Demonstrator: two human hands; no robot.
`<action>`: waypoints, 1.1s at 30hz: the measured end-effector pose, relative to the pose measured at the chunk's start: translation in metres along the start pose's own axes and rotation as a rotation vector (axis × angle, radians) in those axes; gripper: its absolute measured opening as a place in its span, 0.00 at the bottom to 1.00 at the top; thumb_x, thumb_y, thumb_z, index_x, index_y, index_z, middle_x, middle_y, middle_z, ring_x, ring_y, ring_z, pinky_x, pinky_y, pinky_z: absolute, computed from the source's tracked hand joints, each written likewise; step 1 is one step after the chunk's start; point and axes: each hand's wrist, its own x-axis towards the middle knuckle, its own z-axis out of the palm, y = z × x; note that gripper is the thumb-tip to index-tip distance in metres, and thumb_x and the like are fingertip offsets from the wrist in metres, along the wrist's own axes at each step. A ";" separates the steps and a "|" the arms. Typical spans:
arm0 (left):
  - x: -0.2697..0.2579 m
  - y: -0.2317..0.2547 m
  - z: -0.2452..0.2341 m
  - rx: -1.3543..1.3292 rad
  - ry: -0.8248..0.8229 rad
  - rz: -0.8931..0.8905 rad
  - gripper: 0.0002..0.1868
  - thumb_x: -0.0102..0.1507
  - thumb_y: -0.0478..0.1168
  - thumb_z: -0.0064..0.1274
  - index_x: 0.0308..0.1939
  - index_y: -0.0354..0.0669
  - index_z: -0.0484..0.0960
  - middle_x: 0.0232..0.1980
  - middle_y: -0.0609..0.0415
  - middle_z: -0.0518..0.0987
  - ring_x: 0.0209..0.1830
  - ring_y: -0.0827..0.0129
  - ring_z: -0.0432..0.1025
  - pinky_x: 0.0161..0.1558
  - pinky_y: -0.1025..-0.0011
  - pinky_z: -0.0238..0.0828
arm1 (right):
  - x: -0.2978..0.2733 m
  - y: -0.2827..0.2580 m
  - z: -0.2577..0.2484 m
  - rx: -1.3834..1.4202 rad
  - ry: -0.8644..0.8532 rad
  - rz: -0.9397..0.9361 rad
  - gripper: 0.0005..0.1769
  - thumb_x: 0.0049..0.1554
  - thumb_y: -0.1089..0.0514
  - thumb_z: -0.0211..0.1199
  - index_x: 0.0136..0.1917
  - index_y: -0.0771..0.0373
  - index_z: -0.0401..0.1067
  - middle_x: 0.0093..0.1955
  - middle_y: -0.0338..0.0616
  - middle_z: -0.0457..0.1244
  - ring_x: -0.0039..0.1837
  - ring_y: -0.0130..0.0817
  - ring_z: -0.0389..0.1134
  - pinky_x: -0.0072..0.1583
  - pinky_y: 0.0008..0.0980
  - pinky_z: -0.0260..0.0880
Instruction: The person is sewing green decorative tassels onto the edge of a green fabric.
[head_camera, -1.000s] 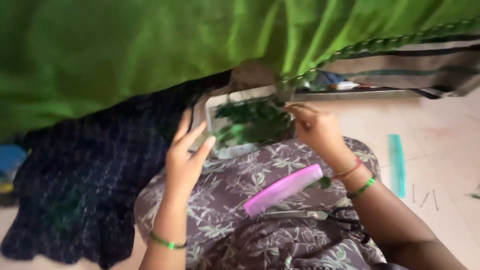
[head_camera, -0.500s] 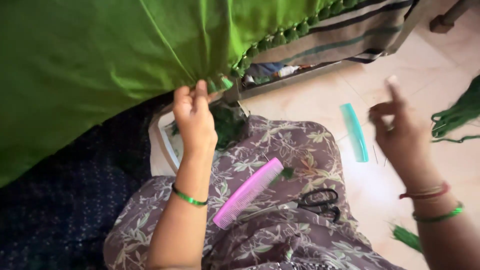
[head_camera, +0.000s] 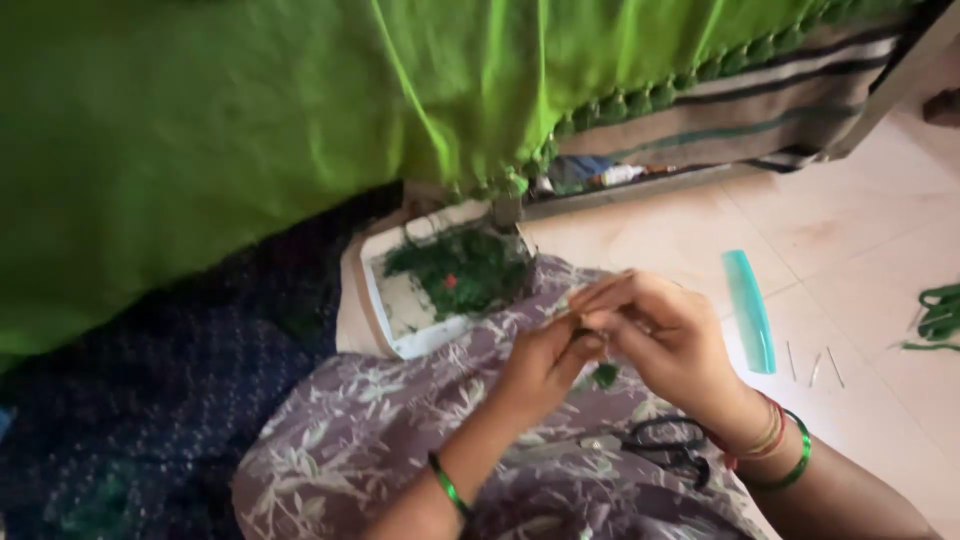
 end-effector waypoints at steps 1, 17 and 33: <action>-0.003 0.000 -0.001 0.037 0.035 -0.199 0.18 0.68 0.50 0.50 0.52 0.40 0.79 0.47 0.48 0.84 0.52 0.57 0.82 0.55 0.62 0.76 | -0.002 0.007 0.001 0.177 0.034 0.069 0.03 0.61 0.66 0.60 0.50 0.65 0.70 0.48 0.51 0.72 0.41 0.37 0.72 0.42 0.30 0.73; 0.027 0.023 -0.140 -0.048 0.538 0.139 0.18 0.63 0.40 0.57 0.56 0.42 0.76 0.59 0.53 0.79 0.61 0.66 0.72 0.59 0.67 0.68 | 0.044 -0.023 -0.052 -0.542 0.322 -0.039 0.09 0.61 0.70 0.59 0.56 0.67 0.72 0.62 0.52 0.68 0.66 0.45 0.71 0.49 0.35 0.75; 0.009 0.075 -0.106 -0.561 0.694 0.203 0.19 0.60 0.23 0.57 0.54 0.34 0.75 0.49 0.50 0.83 0.50 0.68 0.78 0.57 0.69 0.73 | 0.095 0.052 0.090 0.519 -0.176 0.299 0.08 0.56 0.71 0.60 0.44 0.67 0.80 0.34 0.39 0.67 0.33 0.24 0.66 0.35 0.24 0.63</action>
